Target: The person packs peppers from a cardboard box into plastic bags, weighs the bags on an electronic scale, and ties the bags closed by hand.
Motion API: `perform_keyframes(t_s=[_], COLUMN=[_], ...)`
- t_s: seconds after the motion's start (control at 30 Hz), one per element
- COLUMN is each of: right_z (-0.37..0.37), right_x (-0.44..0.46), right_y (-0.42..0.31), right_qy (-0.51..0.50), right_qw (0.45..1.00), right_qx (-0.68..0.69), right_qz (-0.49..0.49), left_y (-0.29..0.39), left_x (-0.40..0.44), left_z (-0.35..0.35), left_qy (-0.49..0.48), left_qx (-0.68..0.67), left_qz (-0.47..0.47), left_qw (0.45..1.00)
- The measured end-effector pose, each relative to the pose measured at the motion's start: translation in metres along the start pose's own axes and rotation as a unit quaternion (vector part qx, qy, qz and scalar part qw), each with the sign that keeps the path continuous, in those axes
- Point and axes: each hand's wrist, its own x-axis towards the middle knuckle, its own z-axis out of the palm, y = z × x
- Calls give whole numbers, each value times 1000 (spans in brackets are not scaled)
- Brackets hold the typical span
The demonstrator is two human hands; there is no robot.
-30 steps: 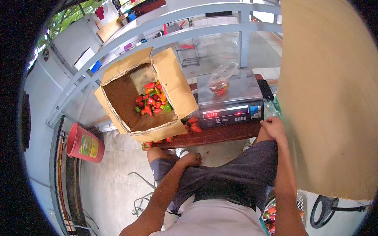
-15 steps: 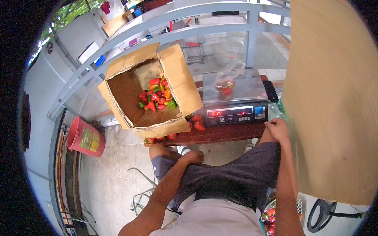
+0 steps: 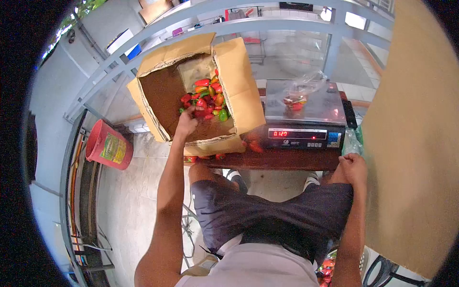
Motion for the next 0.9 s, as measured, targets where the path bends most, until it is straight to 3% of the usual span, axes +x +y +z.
perform_keyframes(t_s=[0.1,0.13,0.23,0.43,0.47,0.5,0.53,0.57,0.63,0.77,0.8,0.83,0.9], right_z=[2,4,8,-1,-4,-3,-1,1,5,-4,-11,-20,0], right_x=[3,4,9,7,6,7,6,6,10,72,86,106,157], right_y=[-1,1,0,-15,-16,-13,-8,-3,-7,-80,-107,-130,-152], right_qy=[-2,2,-8,-35,-34,-30,-27,-23,-9,60,16,22,-44], right_qw=[1000,1000,1000,998,998,998,998,998,999,931,926,924,936], right_qx=[-4,-5,-21,-39,-41,-44,-46,-48,9,255,329,285,291], right_qz=[-9,-13,4,23,30,27,26,26,-46,-253,-185,-256,-193], left_y=[-28,-29,-31,-26,4,1,-4,-8,54,164,194,218,240], left_x=[21,29,52,66,60,56,52,46,18,-17,-20,-16,11], left_z=[10,14,54,84,70,67,61,61,41,45,56,68,106], left_qy=[-64,-120,-144,-123,-117,-79,-40,-3,66,-20,-44,-75,-74], left_qx=[244,261,297,358,275,82,-114,-306,-385,-383,-383,-393,-306], left_qz=[-16,-40,-57,-35,-80,-98,-113,-123,-144,-28,4,35,152], left_qw=[968,957,942,925,951,989,986,944,909,923,923,916,937])
